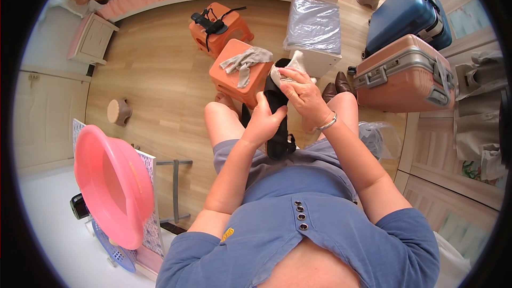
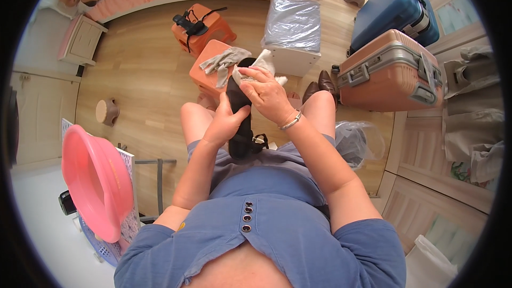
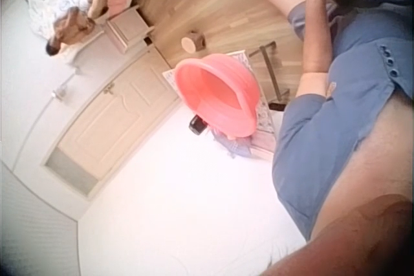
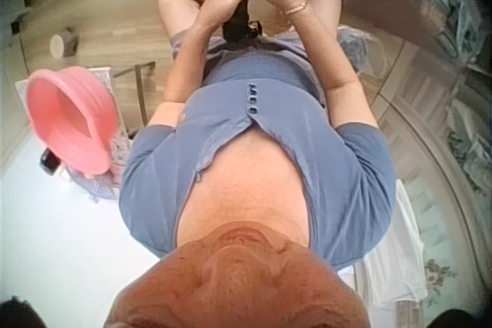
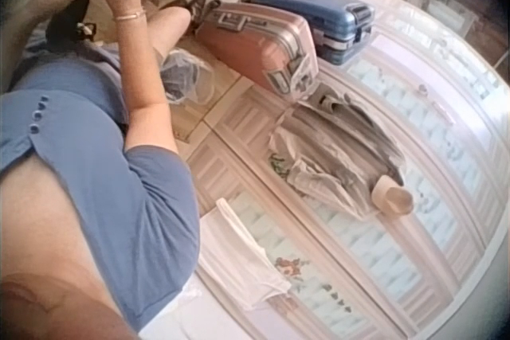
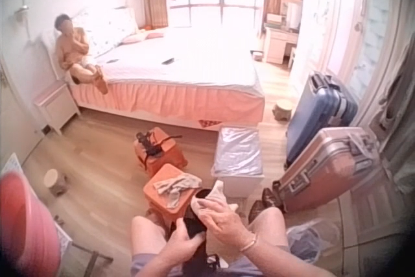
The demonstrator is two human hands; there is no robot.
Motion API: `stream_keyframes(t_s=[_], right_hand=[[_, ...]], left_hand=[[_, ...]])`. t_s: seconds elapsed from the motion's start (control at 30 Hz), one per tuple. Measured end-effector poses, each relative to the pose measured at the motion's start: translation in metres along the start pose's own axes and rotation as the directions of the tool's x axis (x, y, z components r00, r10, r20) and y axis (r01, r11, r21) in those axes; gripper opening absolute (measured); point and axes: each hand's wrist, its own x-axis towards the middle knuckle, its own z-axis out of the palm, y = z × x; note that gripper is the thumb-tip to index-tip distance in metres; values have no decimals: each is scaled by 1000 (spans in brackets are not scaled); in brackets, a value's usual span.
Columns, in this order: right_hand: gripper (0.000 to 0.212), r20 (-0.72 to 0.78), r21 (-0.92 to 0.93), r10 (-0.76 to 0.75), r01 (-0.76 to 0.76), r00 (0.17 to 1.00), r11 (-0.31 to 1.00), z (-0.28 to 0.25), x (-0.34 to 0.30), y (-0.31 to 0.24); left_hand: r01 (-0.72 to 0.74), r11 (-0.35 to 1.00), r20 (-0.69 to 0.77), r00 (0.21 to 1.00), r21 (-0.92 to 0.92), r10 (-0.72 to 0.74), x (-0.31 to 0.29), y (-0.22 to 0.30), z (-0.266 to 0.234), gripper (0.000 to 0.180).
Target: The person wipes a black high-heeled shoe with a white cloth, cleaning both the sole and the upper parts.
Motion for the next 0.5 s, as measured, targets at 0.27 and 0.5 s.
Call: stream_keyframes(t_s=[0.27, 0.5], right_hand=[[11, 49, -180, -46, 54, 998, 982, -4, -11, 5], [13, 122, -212, -213, 235, 969, 948, 6, 2, -21]], left_hand=[[272, 928, 68, 962, -253, -264, -2, 11, -7, 35], [204, 966, 172, 969, -161, -176, -2, 17, -2, 25]])
